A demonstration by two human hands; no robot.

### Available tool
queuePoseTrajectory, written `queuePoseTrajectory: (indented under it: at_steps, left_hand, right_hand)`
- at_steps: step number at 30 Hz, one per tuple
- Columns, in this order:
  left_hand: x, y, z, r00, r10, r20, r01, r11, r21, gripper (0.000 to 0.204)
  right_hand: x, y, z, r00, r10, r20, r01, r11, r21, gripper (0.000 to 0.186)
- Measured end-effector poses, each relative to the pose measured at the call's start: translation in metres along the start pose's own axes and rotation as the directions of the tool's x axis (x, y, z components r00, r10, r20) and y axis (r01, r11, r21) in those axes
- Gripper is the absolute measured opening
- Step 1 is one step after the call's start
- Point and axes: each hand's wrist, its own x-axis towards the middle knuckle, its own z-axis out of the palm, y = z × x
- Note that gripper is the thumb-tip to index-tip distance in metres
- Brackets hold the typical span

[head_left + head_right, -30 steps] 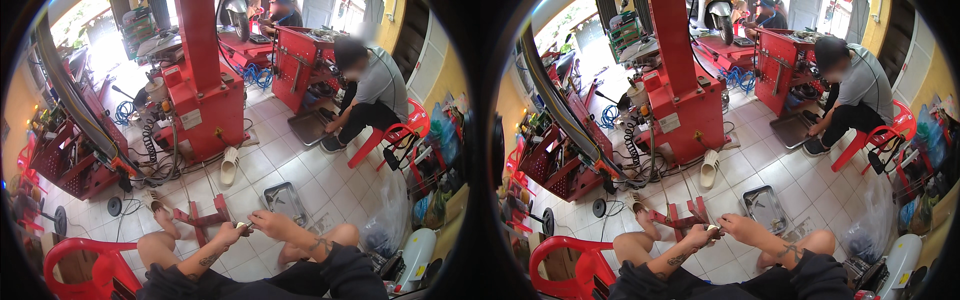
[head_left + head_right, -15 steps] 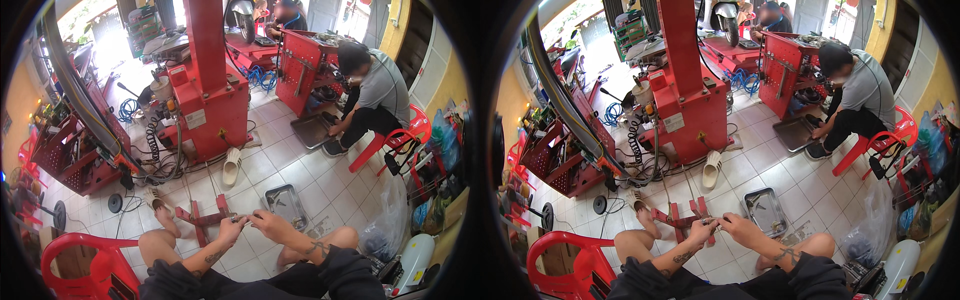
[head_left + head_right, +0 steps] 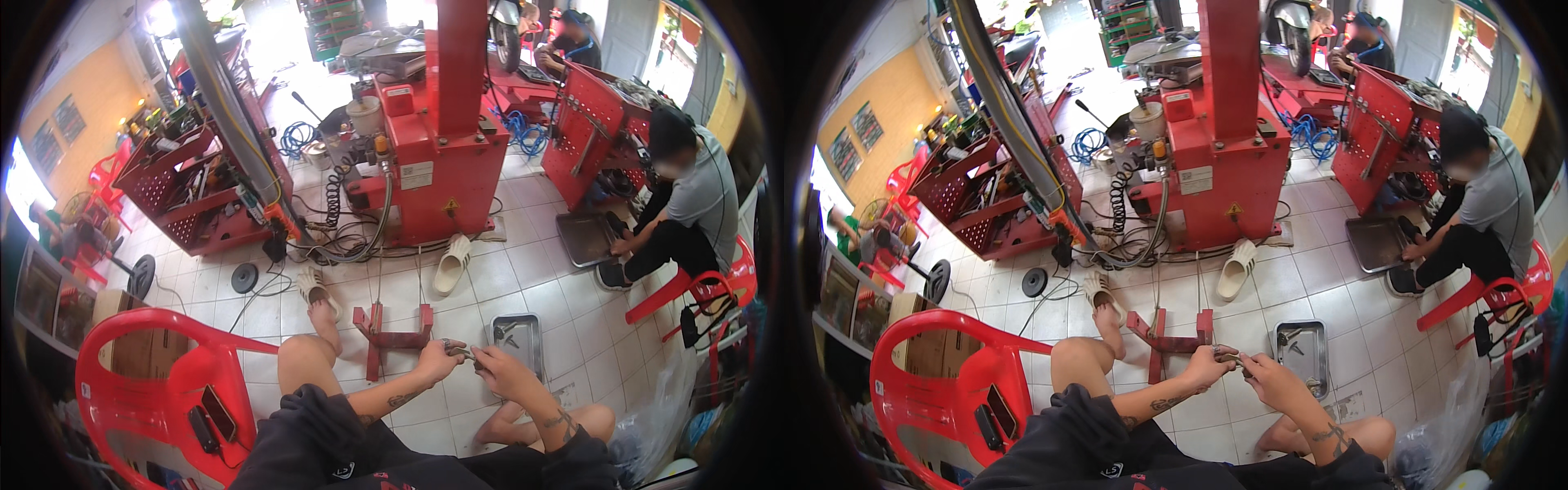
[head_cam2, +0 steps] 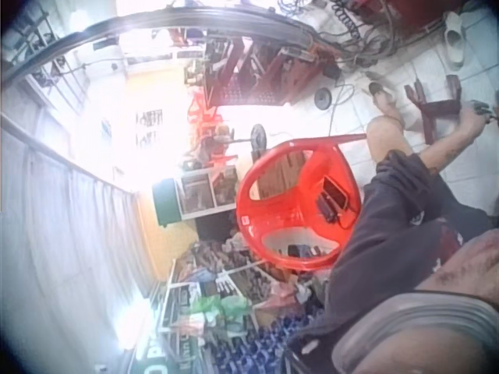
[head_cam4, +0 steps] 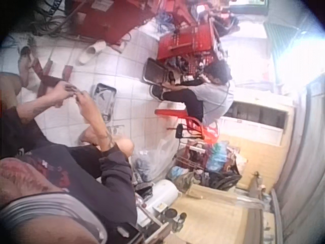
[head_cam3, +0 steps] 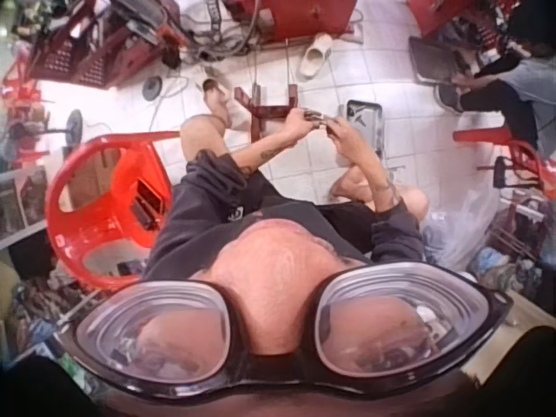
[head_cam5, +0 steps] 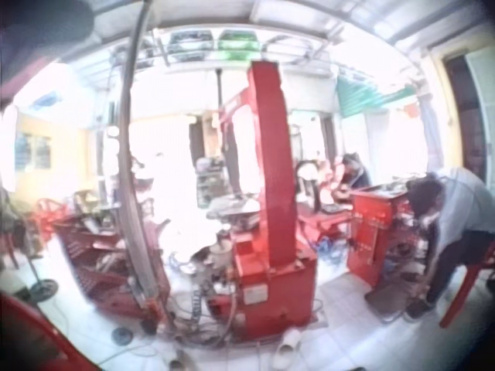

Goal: The person sits on the floor of a workshop and uses a wrench to tighten a bolt on a metal bracket. They manipulate the bracket and the tool with both hands, occasionally picking up small components from a nearby tray.

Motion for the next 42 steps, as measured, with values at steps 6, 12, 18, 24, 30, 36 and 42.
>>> queuePoseTrajectory:
  at_steps: [6,12,18,24,30,36,42]
  left_hand:
    - [-0.013,0.02,-0.001,0.99,-0.137,-0.044,0.138,0.99,0.005,0.032]
    - [-0.026,0.029,0.002,0.995,-0.099,-0.023,0.1,0.994,0.037,0.033]
    - [-0.026,0.028,0.005,0.997,-0.066,0.043,0.062,0.995,0.084,0.015]
    - [-0.03,0.028,0.005,0.999,0.03,0.022,-0.034,0.984,0.178,0.013]
    - [-0.028,0.039,-0.001,0.995,0.071,0.074,-0.085,0.975,0.207,0.014]
    - [-0.032,0.03,0.003,0.991,0.098,0.087,-0.12,0.945,0.305,0.018]
    - [-0.022,0.02,0.008,0.989,0.088,0.119,-0.127,0.915,0.382,0.026]
  right_hand:
    - [0.005,-0.009,-0.005,0.999,-0.018,-0.028,0.018,1.0,-0.001,0.043]
    - [0.007,-0.013,0.004,0.989,0.142,-0.05,-0.135,0.984,0.12,0.032]
    - [0.015,-0.023,0.009,0.923,0.367,-0.113,-0.347,0.924,0.162,0.036]
    - [0.017,-0.036,-0.002,0.961,0.203,-0.189,-0.202,0.979,0.027,0.034]
    - [0.014,-0.024,-0.023,0.968,-0.226,-0.105,0.218,0.973,-0.081,0.036]
    - [0.003,-0.03,-0.011,0.999,0.008,-0.052,-0.016,0.988,-0.151,0.03]
    - [0.001,-0.02,-0.004,0.982,0.152,-0.114,-0.171,0.967,-0.186,0.037]
